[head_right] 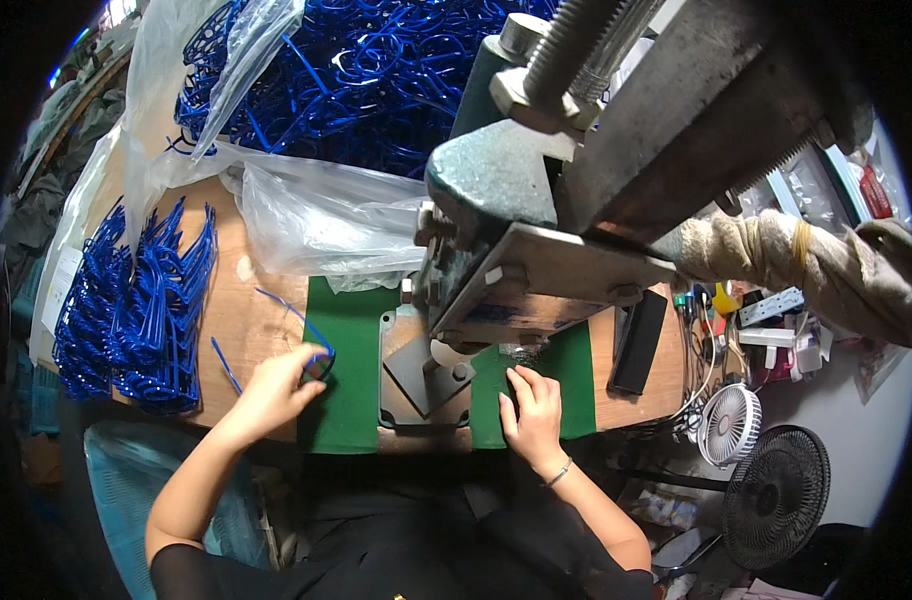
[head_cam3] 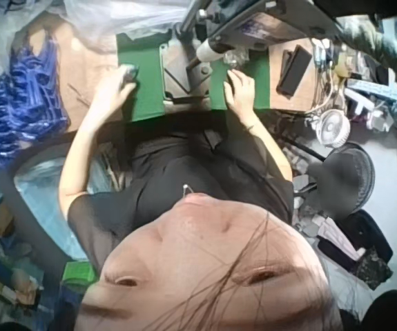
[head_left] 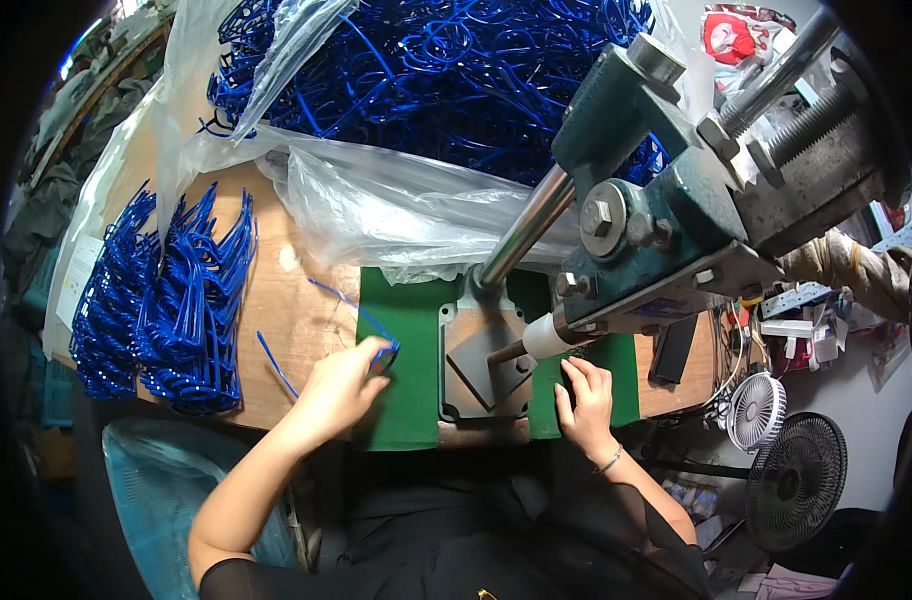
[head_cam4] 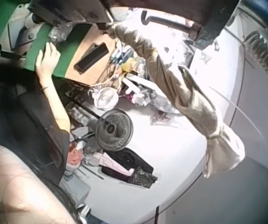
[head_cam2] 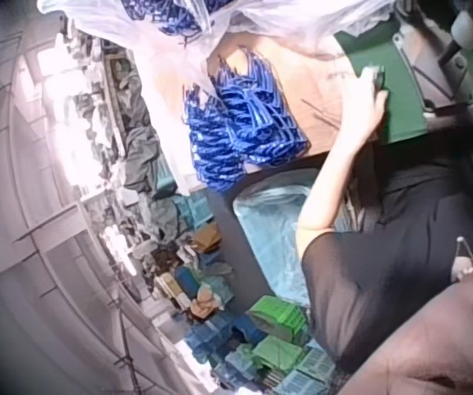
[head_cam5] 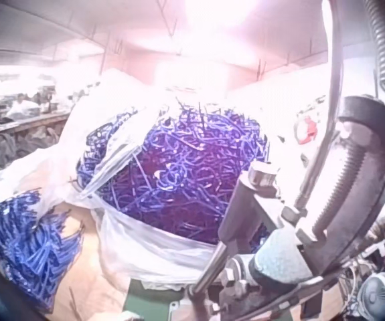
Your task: The person repeatedly picks up blue plastic glasses frames, positions them under a press machine, and activates the press to join or shape the frames. The person handles the frames one at a time, inspects them, and places them back into a large bag after pressing.
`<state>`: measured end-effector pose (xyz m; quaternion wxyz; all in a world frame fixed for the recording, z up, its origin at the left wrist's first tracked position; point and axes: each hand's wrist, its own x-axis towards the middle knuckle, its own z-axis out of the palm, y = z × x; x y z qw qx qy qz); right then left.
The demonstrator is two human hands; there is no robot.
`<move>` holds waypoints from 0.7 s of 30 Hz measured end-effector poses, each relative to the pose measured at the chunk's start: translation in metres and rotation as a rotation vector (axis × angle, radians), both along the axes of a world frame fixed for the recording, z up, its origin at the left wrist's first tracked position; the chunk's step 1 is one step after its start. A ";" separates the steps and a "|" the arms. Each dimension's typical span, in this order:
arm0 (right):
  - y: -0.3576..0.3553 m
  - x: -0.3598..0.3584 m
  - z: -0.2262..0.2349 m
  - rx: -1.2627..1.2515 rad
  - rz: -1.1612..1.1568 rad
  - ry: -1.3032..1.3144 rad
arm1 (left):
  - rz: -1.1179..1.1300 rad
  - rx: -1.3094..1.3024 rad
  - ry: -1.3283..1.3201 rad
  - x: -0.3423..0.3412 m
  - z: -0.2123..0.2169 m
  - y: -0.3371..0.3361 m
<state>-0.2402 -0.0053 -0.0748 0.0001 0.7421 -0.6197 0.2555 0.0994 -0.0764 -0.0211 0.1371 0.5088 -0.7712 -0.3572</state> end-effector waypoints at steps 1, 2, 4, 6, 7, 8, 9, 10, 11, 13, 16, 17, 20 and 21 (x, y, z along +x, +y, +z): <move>0.000 0.000 -0.002 -0.009 -0.007 -0.007 | -0.013 -0.070 -0.057 0.012 -0.026 0.009; -0.001 -0.002 -0.005 -0.028 -0.010 -0.010 | -0.023 -0.150 -0.111 0.016 -0.043 0.014; 0.001 -0.004 -0.005 -0.014 -0.040 -0.035 | -0.063 -0.068 -0.159 0.020 -0.020 0.007; 0.000 0.001 -0.002 -0.006 -0.054 -0.041 | -0.081 -0.164 -0.212 0.018 -0.002 -0.005; 0.000 0.000 -0.003 -0.004 -0.056 -0.041 | -0.106 -0.278 -0.073 0.006 0.010 -0.023; -0.001 -0.001 -0.003 -0.004 -0.054 -0.040 | -0.079 -0.381 0.057 -0.011 0.018 -0.044; -0.002 -0.001 -0.005 0.000 -0.047 -0.043 | -0.045 -0.536 0.123 -0.028 0.028 -0.067; -0.001 -0.001 -0.005 0.007 -0.044 -0.042 | -0.009 -0.705 0.146 -0.048 0.040 -0.091; 0.000 -0.002 -0.003 -0.001 -0.055 -0.010 | -0.010 -0.863 0.198 -0.067 0.048 -0.123; 0.000 -0.001 -0.002 -0.011 -0.046 -0.013 | 0.072 -0.960 0.028 -0.097 0.029 -0.172; 0.002 -0.003 -0.010 -0.048 -0.018 -0.050 | 0.070 -0.854 -0.243 -0.103 -0.030 -0.185; -0.003 -0.006 -0.007 -0.047 -0.028 -0.061 | 0.116 -0.835 -0.160 -0.102 -0.032 -0.191; -0.002 0.000 -0.004 -0.021 -0.066 -0.068 | 0.220 -0.870 0.168 -0.099 0.009 -0.190; 0.000 -0.002 -0.002 -0.019 -0.081 -0.055 | 0.223 -0.984 0.319 -0.103 0.038 -0.202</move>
